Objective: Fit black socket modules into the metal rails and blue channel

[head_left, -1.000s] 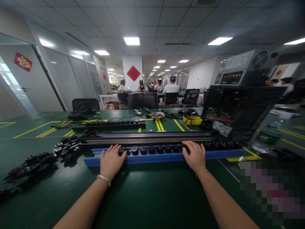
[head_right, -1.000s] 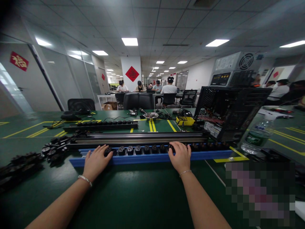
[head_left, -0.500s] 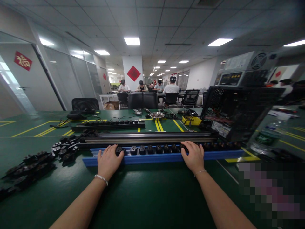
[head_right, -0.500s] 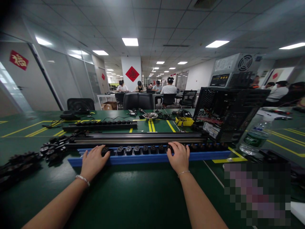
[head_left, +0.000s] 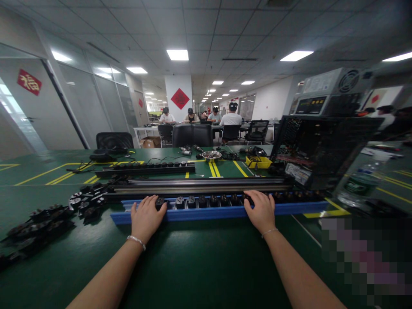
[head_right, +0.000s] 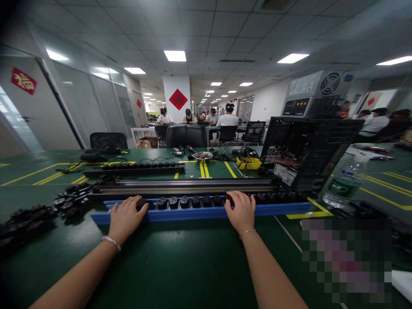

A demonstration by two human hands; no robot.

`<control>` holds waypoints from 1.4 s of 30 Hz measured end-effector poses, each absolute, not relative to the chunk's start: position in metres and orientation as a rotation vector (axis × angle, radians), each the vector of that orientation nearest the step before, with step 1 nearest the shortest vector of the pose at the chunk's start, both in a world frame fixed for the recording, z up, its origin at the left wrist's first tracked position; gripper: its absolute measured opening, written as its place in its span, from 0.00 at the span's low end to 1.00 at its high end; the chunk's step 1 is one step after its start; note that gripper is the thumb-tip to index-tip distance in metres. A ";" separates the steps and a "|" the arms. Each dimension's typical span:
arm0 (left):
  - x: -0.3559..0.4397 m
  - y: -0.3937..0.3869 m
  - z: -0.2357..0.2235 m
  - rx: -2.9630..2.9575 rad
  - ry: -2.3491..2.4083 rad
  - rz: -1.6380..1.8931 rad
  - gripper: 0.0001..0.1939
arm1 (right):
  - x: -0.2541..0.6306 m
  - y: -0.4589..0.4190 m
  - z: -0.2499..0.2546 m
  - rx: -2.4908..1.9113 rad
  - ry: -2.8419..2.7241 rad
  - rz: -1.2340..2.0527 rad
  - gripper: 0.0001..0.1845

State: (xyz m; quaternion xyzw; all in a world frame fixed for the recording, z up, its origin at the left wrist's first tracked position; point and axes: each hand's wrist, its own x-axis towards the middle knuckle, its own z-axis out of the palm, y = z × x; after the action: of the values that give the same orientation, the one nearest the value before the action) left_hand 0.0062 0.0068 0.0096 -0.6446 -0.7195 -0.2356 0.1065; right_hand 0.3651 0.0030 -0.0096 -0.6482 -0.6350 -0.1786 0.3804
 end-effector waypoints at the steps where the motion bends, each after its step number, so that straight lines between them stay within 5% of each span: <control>1: 0.006 0.007 0.010 -1.896 -2.115 -0.691 0.23 | 0.365 0.003 -0.010 -1.651 -1.621 -0.459 0.16; 42: -0.003 0.008 0.005 -1.833 -2.182 -0.755 0.22 | 0.366 0.003 -0.009 -1.662 -1.641 -0.404 0.16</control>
State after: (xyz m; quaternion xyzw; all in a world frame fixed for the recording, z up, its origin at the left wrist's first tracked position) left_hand -0.0026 0.0082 0.0046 -0.6188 -0.7368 -0.2548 0.0967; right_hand 0.3664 0.0032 -0.0089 -0.6498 -0.6416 -0.1578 0.3759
